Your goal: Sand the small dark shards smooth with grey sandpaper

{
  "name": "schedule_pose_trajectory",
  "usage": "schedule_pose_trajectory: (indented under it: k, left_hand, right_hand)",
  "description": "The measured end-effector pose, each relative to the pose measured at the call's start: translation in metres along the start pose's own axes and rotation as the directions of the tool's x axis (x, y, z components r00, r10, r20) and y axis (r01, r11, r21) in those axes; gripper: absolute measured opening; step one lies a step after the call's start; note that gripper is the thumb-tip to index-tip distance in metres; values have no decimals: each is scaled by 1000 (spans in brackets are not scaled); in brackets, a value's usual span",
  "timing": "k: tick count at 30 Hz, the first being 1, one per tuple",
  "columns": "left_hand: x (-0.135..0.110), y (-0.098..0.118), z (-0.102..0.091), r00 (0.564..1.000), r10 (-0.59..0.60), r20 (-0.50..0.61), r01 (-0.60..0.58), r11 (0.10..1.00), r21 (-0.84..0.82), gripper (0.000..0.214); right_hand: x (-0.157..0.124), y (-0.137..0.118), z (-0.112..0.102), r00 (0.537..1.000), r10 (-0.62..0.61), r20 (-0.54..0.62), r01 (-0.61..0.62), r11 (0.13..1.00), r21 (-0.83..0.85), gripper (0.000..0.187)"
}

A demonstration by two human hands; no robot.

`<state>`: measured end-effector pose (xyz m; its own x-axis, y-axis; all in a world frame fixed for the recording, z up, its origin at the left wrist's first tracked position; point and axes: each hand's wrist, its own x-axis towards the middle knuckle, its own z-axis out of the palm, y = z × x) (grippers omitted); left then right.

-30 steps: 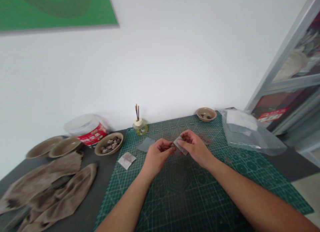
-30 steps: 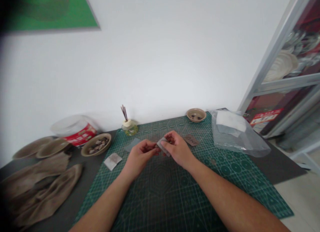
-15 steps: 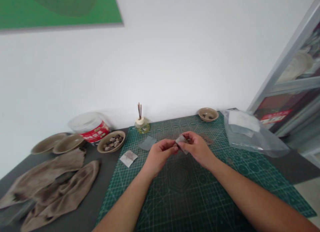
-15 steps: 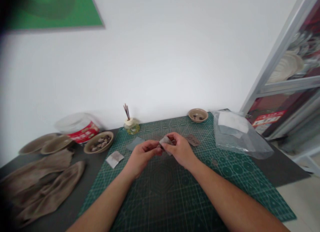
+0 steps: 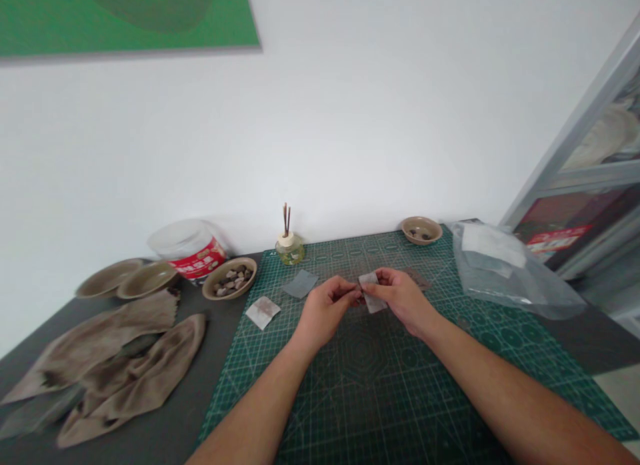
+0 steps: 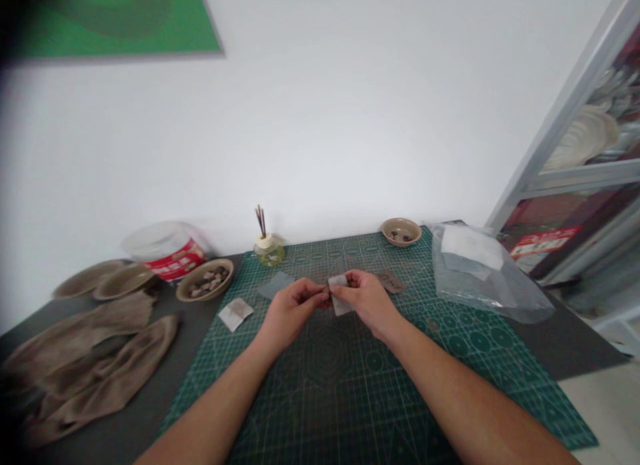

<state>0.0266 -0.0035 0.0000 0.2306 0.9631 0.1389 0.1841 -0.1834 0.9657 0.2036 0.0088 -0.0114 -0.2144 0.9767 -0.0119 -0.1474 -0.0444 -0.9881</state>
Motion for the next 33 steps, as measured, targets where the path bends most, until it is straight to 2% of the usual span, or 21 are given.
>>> schedule_pose_trajectory:
  k: [2, 7, 12, 18, 23, 28, 31, 33]
  left_hand:
    - [0, -1, 0, 1000, 3, -2, -3, 1000, 6, 10]
    - [-2, -1, 0, 998, 58, 27, -61, 987, 148, 12]
    - [-3, -1, 1, 999, 41, 16, -42, 998, 52, 12]
    - [-3, -4, 1, 996, 88, 33, -92, 984, 155, 11]
    - [-2, 0, 0, 998, 58, 1, -58, 998, 31, 13]
    - [0, 2, 0, 997, 79, -11, -78, 996, 46, 9]
    - [2, 0, -1, 997, 54, -46, -56, 998, -36, 13]
    - [3, -2, -3, 998, 33, -49, -38, 994, -105, 16]
  right_hand:
    - [0, 1, 0, 1000, 15, -7, -15, 1000, 3, 27]
    - [0, 2, 2, 999, 11, -50, -10, 1000, 27, 29]
    - [-1, 1, -1, 997, 50, 57, -55, 994, 97, 31]
    - [-1, 0, 2, 1000, 13, -19, -12, 997, 83, 33]
    - [-2, -2, 2, 998, 31, 60, -37, 995, 97, 32]
    - [3, -2, 6, 992, 25, -120, -3, 983, 184, 29]
    - [5, -3, 3, 987, 16, -162, 17, 979, 203, 28]
    - [5, -4, -2, 980, -35, -194, 64, 987, 149, 26]
